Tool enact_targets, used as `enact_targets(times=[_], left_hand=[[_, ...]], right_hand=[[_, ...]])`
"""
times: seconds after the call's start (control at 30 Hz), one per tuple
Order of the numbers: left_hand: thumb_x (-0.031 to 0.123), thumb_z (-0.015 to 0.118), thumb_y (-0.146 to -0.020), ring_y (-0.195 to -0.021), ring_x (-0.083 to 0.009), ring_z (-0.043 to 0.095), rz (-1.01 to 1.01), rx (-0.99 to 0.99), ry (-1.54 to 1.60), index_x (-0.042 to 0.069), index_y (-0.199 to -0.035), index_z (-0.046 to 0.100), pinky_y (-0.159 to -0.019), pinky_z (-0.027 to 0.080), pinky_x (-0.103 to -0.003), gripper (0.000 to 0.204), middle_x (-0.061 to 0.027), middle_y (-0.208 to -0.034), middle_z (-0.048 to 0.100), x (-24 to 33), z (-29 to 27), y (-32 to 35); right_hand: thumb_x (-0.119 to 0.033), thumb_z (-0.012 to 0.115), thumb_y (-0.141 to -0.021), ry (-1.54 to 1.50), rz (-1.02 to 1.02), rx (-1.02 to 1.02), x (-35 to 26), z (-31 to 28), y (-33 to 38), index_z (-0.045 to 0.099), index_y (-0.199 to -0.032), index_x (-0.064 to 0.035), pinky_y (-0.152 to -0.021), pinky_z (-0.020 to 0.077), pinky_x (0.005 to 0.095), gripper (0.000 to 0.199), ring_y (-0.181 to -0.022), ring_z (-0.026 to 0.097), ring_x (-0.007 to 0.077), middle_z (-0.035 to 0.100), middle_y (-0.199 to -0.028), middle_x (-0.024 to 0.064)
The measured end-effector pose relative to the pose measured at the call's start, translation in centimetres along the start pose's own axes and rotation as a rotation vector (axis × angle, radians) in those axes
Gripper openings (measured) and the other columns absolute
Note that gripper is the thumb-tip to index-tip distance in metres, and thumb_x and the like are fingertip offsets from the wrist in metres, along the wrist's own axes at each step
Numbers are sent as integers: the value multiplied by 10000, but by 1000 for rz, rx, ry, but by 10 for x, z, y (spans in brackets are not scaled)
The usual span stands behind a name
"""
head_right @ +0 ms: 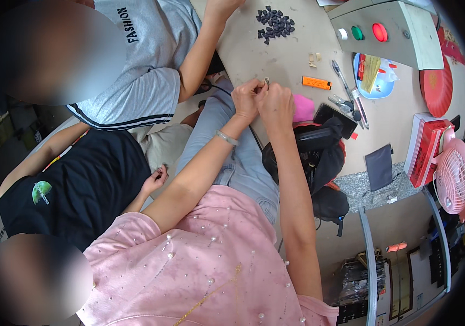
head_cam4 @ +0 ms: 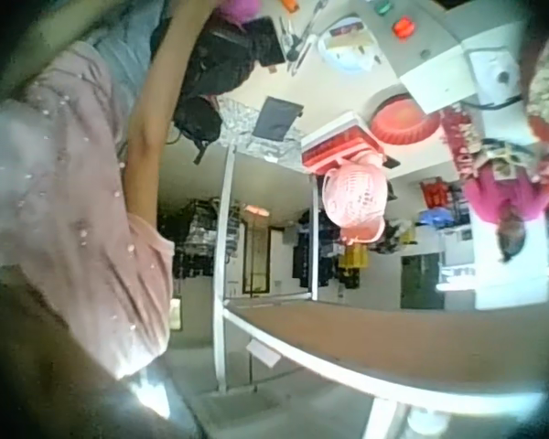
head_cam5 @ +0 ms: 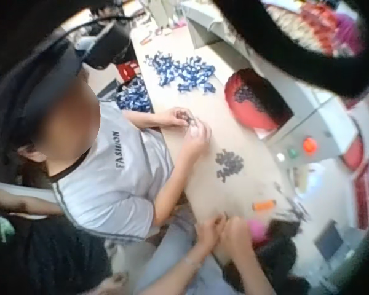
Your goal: Assembling small components into a plastic housing using hands and pliers.
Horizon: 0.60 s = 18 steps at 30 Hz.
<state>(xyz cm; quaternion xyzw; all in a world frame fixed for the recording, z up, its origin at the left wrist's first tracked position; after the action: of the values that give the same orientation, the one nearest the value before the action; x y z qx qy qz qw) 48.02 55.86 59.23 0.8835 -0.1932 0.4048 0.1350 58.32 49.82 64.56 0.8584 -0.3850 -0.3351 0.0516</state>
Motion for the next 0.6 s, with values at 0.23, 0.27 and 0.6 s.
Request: enact_targets(times=[0.23,0.27,0.6], left_hand=[[169,716,-711,-555,-267,614,-4,9,11,97,-653,617,-473,443,-362,135,-78,-621,619,-3,1,0],[168,715,-708,-560,-274,615,-6,2,7,97,-652,618,-474,445,-364,133,-83,-622,618,-4,1,1],[182,708,-718,-570,-286,618,15,4,-4,93,-656,622,-488,455,-380,138,-91,-626,619,-7,0,-1]], right_hand=[[-127,581,-826,54,55,5,3,9,7,613,-776,45,-609,511,511,181,-710,625,454,622,-727,275],[-127,581,-826,55,55,7,0,14,9,613,-776,45,-609,511,511,181,-710,625,454,622,-727,275],[-82,577,-798,140,11,1,-2,20,10,601,-811,32,-611,531,494,117,-709,644,428,636,-752,261]])
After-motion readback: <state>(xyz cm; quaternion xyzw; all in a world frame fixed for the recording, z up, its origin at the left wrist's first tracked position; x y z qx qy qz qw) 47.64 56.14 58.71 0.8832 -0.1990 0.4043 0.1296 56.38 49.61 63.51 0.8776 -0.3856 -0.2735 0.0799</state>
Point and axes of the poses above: each hand's wrist, its own y-axis away from the middle knuckle, its own z-axis out of the palm, x = y × z, the point moved 10 cm from there along -y, towards the middle knuckle
